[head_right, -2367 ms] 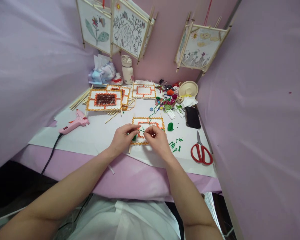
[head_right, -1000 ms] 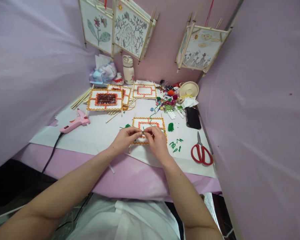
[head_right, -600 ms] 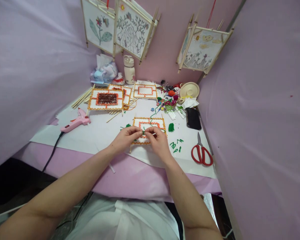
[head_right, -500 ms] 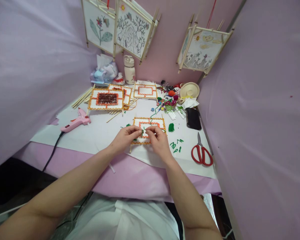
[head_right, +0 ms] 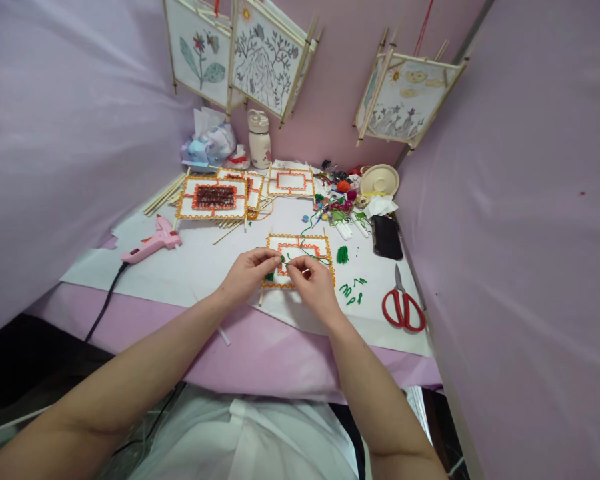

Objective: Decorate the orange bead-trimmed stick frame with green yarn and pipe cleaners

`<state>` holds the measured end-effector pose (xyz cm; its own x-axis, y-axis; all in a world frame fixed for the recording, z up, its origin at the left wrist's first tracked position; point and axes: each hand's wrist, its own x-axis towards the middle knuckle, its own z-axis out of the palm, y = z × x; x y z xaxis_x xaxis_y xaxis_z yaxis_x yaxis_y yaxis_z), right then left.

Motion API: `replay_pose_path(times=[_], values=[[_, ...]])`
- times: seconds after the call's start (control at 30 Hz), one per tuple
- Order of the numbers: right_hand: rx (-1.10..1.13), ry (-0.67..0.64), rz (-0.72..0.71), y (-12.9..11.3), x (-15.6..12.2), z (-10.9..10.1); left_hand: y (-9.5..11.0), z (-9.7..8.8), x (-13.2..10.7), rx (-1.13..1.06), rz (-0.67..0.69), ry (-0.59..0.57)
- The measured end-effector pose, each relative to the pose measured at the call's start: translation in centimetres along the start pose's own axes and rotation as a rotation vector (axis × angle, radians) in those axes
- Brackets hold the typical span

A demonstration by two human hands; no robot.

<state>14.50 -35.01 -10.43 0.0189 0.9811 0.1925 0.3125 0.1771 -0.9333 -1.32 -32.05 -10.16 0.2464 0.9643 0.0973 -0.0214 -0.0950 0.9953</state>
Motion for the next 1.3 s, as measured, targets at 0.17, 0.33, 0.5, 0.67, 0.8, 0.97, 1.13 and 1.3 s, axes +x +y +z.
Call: replay_pose_path(times=[0.17, 0.33, 0.5, 0.67, 0.8, 0.97, 1.13, 1.3], values=[[-0.167, 0.043, -0.195, 0.3, 0.0, -0.3, 0.1, 0.0, 0.0, 0.166, 0.028, -0.086], [-0.216, 0.048, -0.304, 0.4, 0.0, -0.5, -0.4, 0.0, 0.1, 0.277, 0.058, -0.069], [-0.205, 0.080, -0.316, 0.6, 0.1, -0.5, -0.8, 0.0, 0.1, 0.289, 0.062, -0.044], [-0.226, 0.109, -0.281, 0.5, 0.1, -0.5, -0.9, 0.1, 0.0, 0.318, 0.107, -0.012], [-0.234, 0.114, -0.242, 0.6, 0.2, -0.4, -0.8, 0.2, -0.2, 0.423, 0.221, 0.018], [-0.196, 0.084, -0.142, 1.1, 0.3, -0.3, -0.6, 0.3, -0.6, 0.592, 0.424, 0.031], [-0.171, 0.071, -0.105, 1.1, 0.3, -0.1, -0.7, 0.3, -0.6, 0.618, 0.421, 0.032], [-0.143, 0.115, -0.117, 0.4, 0.1, 0.0, -0.8, 0.4, -0.4, 0.475, 0.273, 0.108]])
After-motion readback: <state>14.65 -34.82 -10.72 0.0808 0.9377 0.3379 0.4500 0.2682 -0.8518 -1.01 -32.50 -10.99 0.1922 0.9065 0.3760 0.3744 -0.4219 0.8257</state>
